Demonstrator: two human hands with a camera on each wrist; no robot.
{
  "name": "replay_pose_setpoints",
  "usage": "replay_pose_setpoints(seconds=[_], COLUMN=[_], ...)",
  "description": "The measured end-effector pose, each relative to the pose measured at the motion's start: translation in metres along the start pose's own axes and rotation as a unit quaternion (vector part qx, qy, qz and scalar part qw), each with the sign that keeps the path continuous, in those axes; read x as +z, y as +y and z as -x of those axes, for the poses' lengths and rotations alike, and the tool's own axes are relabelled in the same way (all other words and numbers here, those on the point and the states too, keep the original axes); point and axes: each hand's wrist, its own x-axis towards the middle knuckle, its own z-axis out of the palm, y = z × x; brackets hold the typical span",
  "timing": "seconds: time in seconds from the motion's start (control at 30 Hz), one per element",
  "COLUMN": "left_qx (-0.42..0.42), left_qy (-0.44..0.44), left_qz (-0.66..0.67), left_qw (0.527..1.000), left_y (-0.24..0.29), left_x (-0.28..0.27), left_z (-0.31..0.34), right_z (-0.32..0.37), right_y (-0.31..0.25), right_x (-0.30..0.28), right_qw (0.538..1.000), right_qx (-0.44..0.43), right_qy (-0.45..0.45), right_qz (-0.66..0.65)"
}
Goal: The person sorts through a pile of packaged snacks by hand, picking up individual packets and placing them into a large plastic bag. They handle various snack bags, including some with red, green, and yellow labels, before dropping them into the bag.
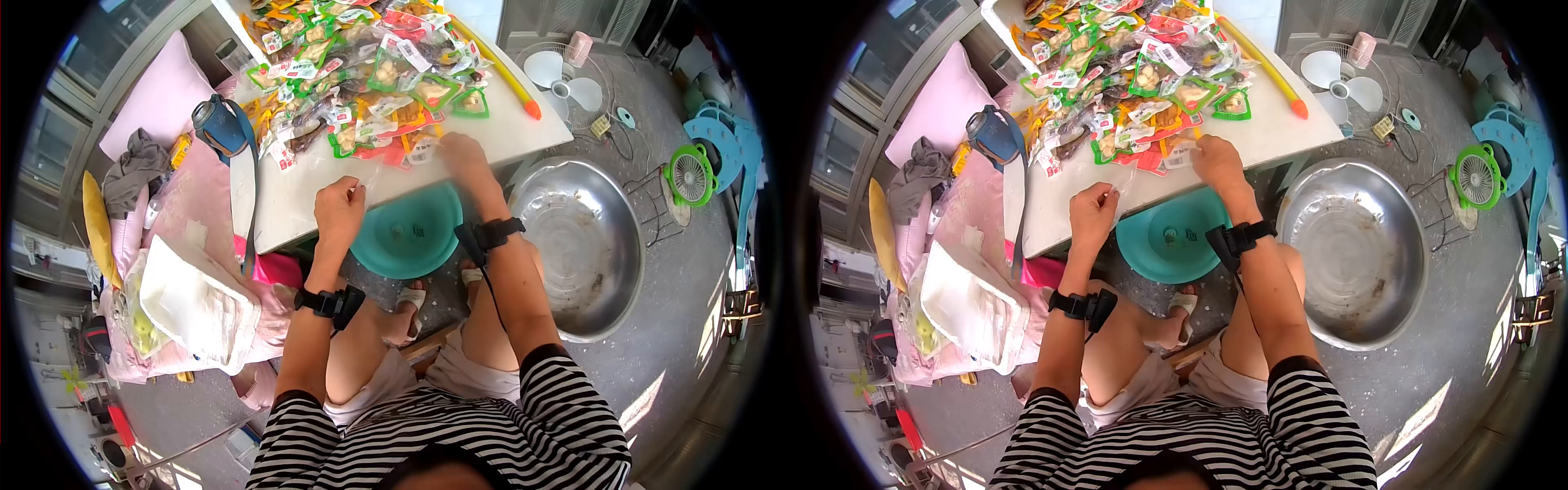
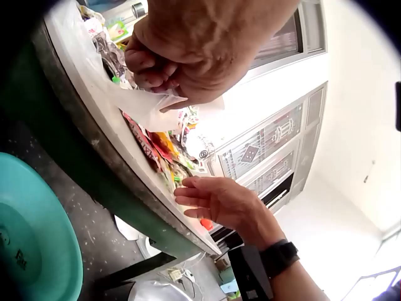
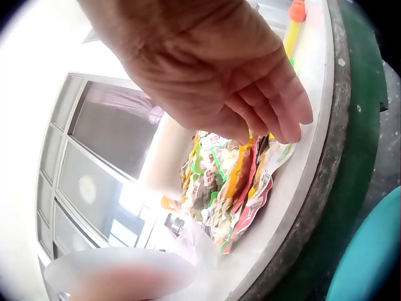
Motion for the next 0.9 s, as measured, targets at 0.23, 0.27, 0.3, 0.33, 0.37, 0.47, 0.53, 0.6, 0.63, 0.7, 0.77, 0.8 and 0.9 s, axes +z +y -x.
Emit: replay_pose_setpoints(seconds=[0.23,0.27,0.3,0.33,0.37,0.47,0.53,0.6,0.63,0.7,0.77,0.8,0.9], left_qx=[-0.017,-0.021,-0.023,-0.011,0.001,-0.002,-0.012,-0.015,-0.021,-0.032,-0.034,-0.051,-0.098], left_qy=[0.005,0.002,0.002,0.011,0.020,0.018,0.010,0.006,0.002,-0.005,-0.041,-0.057,-0.074], left_qz=[-0.005,-0.006,-0.005,-0.003,0.000,0.005,0.021,0.050,0.081,0.143,0.209,0.254,0.357], left_qw=[1.000,1.000,1.000,1.000,1.000,1.000,1.000,0.999,0.997,0.989,0.977,0.964,0.926], left_y=[0.024,0.027,0.030,0.031,0.030,0.030,0.026,0.017,0.020,0.028,0.025,0.027,0.029], left_x=[-0.021,-0.022,-0.022,-0.021,-0.018,-0.015,-0.010,-0.001,0.002,0.012,0.022,0.024,0.022], left_z=[-0.004,-0.004,-0.004,-0.004,-0.005,-0.016,-0.027,-0.039,-0.041,-0.038,-0.032,-0.027,-0.016], right_z=[0.012,0.013,0.014,0.018,0.020,0.024,0.029,0.036,0.041,0.048,0.052,0.050,0.045], right_y=[0.003,0.002,-0.001,-0.006,-0.011,-0.019,-0.029,-0.040,-0.046,-0.062,-0.079,-0.083,-0.084], right_x=[-0.015,-0.016,-0.020,-0.023,-0.025,-0.022,-0.023,-0.021,-0.020,-0.018,-0.012,-0.003,0.006], right_qw=[0.999,0.998,0.998,0.998,0.997,0.989,0.981,0.956,0.923,0.857,0.815,0.822,0.799], right_qx=[0.001,-0.007,-0.005,-0.003,0.000,-0.041,-0.083,-0.066,-0.025,0.038,0.086,0.083,0.123], right_qy=[0.050,0.057,0.063,0.068,0.074,0.119,0.081,-0.019,-0.097,-0.194,-0.231,-0.219,-0.235], right_qz=[-0.004,-0.006,-0.012,-0.018,-0.024,-0.077,-0.158,-0.286,-0.372,-0.476,-0.524,-0.519,-0.540])
